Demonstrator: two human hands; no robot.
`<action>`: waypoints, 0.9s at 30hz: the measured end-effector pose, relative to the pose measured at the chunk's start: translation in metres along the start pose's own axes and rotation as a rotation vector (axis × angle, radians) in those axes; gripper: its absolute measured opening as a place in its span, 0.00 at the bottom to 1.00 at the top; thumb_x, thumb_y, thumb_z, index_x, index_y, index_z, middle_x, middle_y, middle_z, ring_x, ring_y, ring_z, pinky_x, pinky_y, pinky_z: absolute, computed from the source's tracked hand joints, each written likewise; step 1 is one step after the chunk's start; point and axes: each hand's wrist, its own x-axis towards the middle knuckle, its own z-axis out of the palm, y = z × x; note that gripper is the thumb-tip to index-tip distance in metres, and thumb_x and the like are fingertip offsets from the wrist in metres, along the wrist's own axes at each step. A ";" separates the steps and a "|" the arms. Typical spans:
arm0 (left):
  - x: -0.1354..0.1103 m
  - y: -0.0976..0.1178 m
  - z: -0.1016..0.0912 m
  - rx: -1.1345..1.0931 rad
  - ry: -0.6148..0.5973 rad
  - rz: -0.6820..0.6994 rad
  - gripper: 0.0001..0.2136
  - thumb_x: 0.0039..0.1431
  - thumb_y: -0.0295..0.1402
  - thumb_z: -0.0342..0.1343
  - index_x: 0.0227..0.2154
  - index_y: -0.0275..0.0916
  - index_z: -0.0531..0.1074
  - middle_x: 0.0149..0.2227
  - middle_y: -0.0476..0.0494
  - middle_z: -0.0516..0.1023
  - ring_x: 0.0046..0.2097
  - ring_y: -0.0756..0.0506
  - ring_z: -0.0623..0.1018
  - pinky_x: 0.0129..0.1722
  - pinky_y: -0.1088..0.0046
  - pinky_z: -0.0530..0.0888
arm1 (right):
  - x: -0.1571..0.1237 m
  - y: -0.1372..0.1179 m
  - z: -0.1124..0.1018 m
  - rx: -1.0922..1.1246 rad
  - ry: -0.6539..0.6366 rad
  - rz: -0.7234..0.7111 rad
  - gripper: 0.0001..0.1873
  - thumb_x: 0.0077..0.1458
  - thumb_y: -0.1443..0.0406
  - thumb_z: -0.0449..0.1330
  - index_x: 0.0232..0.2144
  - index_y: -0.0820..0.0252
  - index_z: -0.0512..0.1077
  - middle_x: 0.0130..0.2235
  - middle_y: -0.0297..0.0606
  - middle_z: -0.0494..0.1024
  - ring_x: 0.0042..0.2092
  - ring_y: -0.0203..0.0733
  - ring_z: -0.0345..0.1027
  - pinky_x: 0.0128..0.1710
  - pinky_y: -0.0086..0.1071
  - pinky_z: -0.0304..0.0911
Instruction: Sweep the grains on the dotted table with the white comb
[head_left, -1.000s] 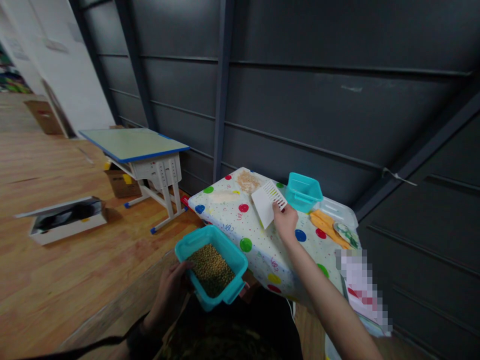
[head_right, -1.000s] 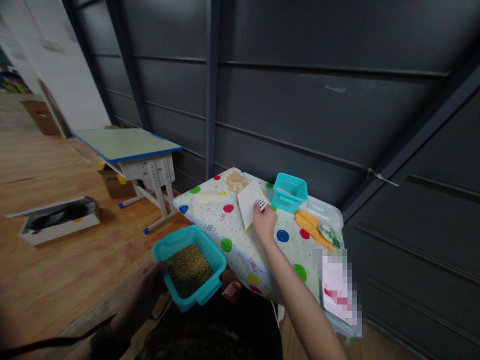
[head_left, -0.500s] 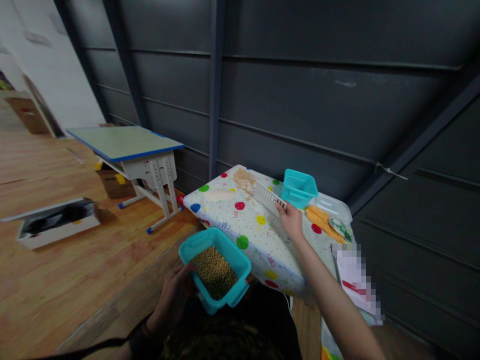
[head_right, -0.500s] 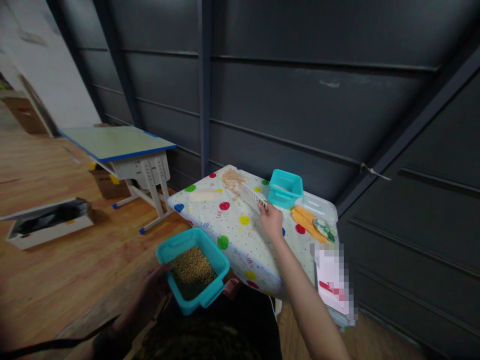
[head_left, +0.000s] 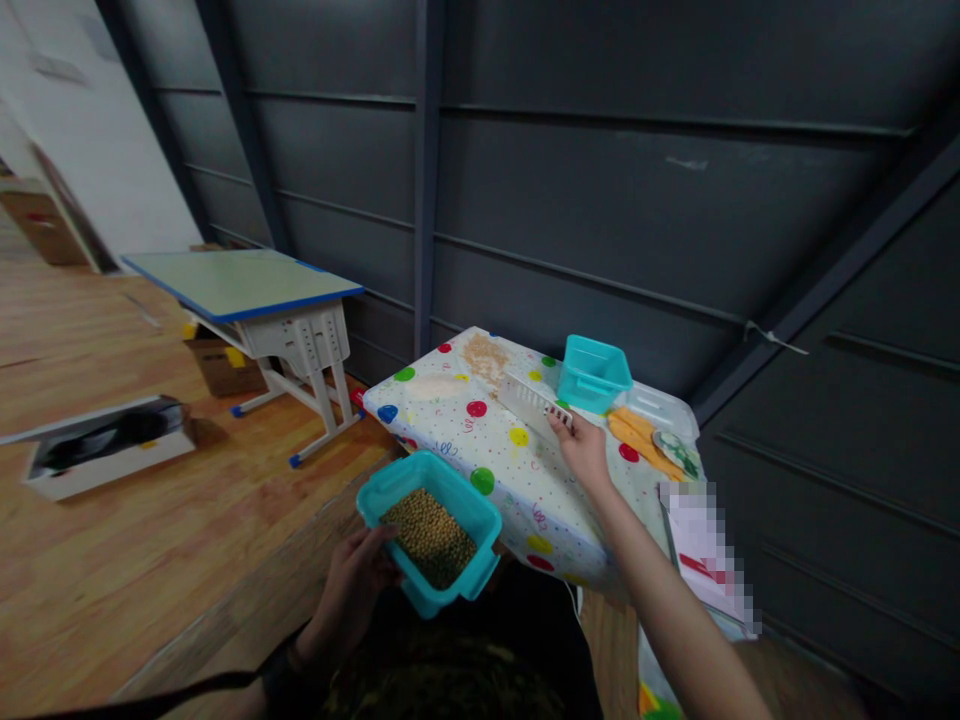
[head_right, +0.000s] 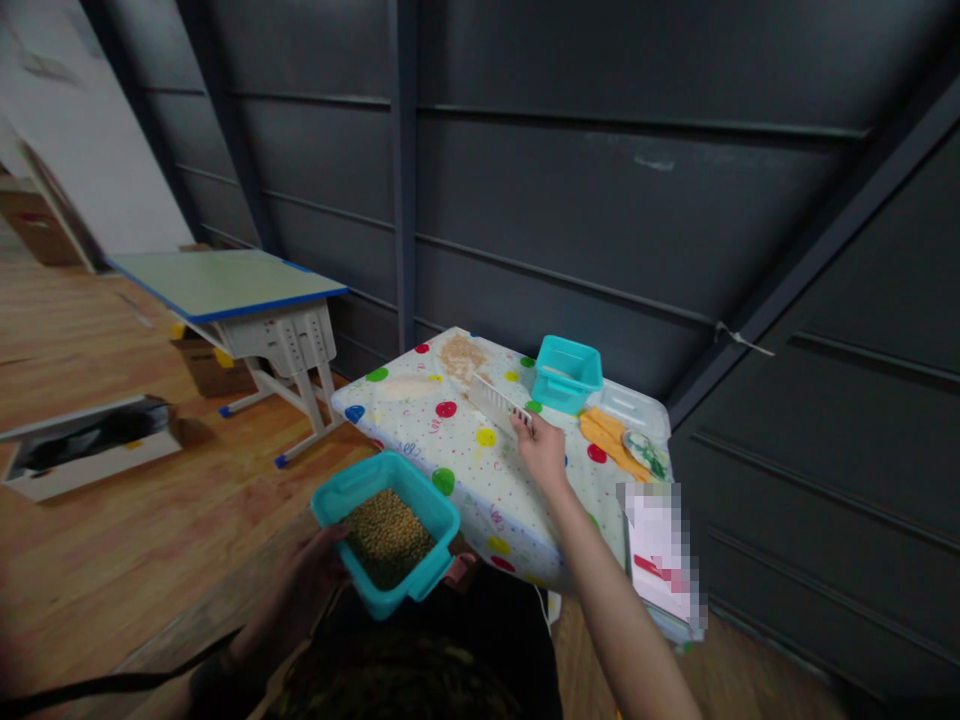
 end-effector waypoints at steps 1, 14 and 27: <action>0.002 -0.001 0.000 -0.006 0.006 0.007 0.20 0.43 0.47 0.79 0.25 0.41 0.75 0.19 0.55 0.73 0.21 0.48 0.74 0.23 0.71 0.73 | -0.002 0.000 0.000 0.004 0.000 -0.001 0.35 0.61 0.35 0.51 0.26 0.55 0.77 0.21 0.38 0.73 0.25 0.45 0.63 0.29 0.36 0.54; 0.003 0.001 0.011 0.005 0.080 0.006 0.22 0.36 0.48 0.80 0.22 0.40 0.77 0.18 0.52 0.76 0.21 0.48 0.74 0.22 0.70 0.76 | -0.016 -0.005 -0.001 -0.102 0.102 -0.022 0.32 0.64 0.42 0.52 0.40 0.60 0.86 0.24 0.43 0.79 0.26 0.49 0.70 0.33 0.37 0.60; 0.006 -0.006 0.009 -0.013 0.070 -0.011 0.23 0.34 0.49 0.82 0.21 0.39 0.78 0.18 0.51 0.77 0.21 0.47 0.75 0.21 0.70 0.75 | -0.024 -0.010 -0.006 -0.107 0.080 -0.013 0.36 0.65 0.41 0.49 0.44 0.62 0.85 0.24 0.43 0.79 0.24 0.47 0.67 0.31 0.37 0.59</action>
